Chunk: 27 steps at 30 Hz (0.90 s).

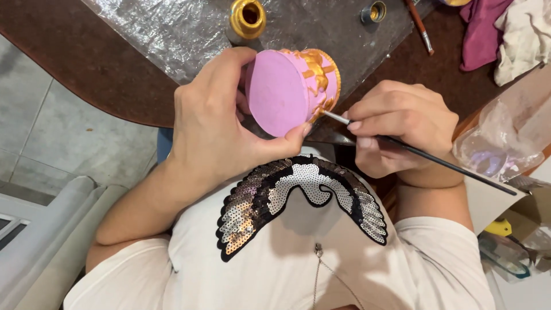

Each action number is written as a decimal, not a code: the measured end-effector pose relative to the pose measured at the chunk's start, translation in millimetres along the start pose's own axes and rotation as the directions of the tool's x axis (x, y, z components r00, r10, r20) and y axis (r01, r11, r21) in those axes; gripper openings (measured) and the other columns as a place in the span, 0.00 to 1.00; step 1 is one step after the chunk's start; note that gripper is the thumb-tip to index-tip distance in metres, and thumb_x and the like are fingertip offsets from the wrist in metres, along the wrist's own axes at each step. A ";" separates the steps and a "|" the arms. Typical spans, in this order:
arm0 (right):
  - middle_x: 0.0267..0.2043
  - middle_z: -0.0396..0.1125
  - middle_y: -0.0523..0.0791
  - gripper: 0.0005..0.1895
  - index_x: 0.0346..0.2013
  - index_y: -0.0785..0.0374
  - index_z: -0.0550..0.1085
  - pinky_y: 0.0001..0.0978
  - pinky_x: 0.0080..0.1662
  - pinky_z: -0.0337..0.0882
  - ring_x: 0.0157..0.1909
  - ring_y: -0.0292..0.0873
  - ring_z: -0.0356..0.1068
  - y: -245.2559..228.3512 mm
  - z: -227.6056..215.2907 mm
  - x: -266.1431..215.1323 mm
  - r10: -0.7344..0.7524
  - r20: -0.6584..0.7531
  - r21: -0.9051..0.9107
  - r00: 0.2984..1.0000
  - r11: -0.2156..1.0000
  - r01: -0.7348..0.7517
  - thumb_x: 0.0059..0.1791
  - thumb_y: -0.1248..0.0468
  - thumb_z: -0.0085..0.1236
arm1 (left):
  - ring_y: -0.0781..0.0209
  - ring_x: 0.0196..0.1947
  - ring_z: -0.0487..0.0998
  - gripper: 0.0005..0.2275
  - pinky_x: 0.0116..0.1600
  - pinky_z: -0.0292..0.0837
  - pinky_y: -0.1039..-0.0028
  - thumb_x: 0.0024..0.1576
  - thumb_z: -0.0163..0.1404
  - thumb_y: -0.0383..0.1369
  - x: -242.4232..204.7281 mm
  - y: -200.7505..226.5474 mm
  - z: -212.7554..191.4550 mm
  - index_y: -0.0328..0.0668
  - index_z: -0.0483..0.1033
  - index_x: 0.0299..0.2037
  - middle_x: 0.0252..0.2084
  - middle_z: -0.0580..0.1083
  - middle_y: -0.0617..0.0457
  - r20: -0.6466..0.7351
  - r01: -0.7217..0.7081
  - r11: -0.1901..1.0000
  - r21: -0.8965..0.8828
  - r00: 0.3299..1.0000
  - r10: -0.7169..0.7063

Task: Painting gold details on a small pink carousel-themed container using a fine brush

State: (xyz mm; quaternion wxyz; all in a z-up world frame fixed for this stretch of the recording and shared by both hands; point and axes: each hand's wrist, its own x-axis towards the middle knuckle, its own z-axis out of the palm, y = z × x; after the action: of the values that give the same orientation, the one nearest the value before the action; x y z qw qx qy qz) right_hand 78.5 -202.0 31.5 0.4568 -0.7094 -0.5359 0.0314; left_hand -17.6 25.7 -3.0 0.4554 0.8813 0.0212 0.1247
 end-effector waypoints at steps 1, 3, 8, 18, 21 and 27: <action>0.30 0.69 0.54 0.08 0.32 0.69 0.70 0.38 0.32 0.70 0.26 0.51 0.69 0.3 0.5 -1.8 0.002 -0.008 -0.009 1.000 1.000 -0.002 0.54 0.68 0.46 | 0.51 0.37 0.77 0.34 0.39 0.72 0.64 0.43 0.73 0.46 0.3 0.4 -0.1 0.31 0.70 0.51 0.43 0.75 0.46 0.003 -0.008 1.000 0.010 1.000 0.008; 0.30 0.70 0.54 0.09 0.32 0.68 0.70 0.37 0.32 0.70 0.26 0.51 0.69 -1.0 1.4 -3.3 0.006 -0.012 -0.014 1.000 1.000 -0.006 0.54 0.66 0.47 | 0.51 0.36 0.77 0.33 0.39 0.71 0.63 0.43 0.72 0.46 -0.4 0.8 0.0 0.31 0.70 0.50 0.43 0.75 0.46 0.006 -0.010 1.000 0.020 1.000 0.010; 0.31 0.70 0.53 0.08 0.33 0.68 0.70 0.38 0.35 0.72 0.27 0.51 0.69 -1.0 0.1 -2.6 0.020 0.005 -0.012 1.000 1.000 -0.020 0.54 0.67 0.48 | 0.48 0.40 0.78 0.35 0.42 0.72 0.60 0.44 0.73 0.47 -1.5 -1.3 1.2 0.30 0.69 0.52 0.46 0.75 0.45 0.009 -0.031 0.999 0.036 0.999 0.031; 0.31 0.71 0.53 0.08 0.33 0.68 0.71 0.39 0.35 0.73 0.28 0.51 0.70 -0.2 1.8 -4.8 0.034 0.005 -0.037 0.999 0.999 -0.034 0.54 0.66 0.48 | 0.47 0.41 0.78 0.35 0.42 0.73 0.60 0.44 0.73 0.47 -1.6 0.1 0.5 0.29 0.69 0.52 0.46 0.75 0.44 0.001 -0.027 0.999 0.029 1.000 0.027; 0.31 0.71 0.52 0.08 0.33 0.66 0.70 0.38 0.34 0.72 0.27 0.50 0.70 1.2 4.6 -3.9 -0.006 -0.015 -0.052 1.000 0.999 0.005 0.55 0.66 0.47 | 0.48 0.41 0.79 0.34 0.41 0.73 0.61 0.45 0.73 0.46 -1.2 0.6 0.6 0.29 0.69 0.51 0.46 0.75 0.45 0.001 -0.029 0.999 0.032 1.000 0.029; 0.29 0.70 0.51 0.10 0.31 0.64 0.70 0.37 0.33 0.71 0.26 0.49 0.70 0.9 5.3 -6.1 0.000 -0.059 -0.076 0.998 0.997 -0.004 0.55 0.66 0.46 | 0.48 0.42 0.79 0.35 0.41 0.73 0.60 0.45 0.73 0.48 -2.0 -0.4 1.3 0.30 0.69 0.52 0.47 0.75 0.45 0.007 -0.037 0.998 0.046 0.999 0.036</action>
State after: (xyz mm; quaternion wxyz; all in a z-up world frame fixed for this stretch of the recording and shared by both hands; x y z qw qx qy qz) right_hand 73.8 -203.6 25.1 0.4450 -0.7274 -0.5223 -0.0096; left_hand -19.2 24.5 -4.4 0.4324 0.8922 0.0066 0.1298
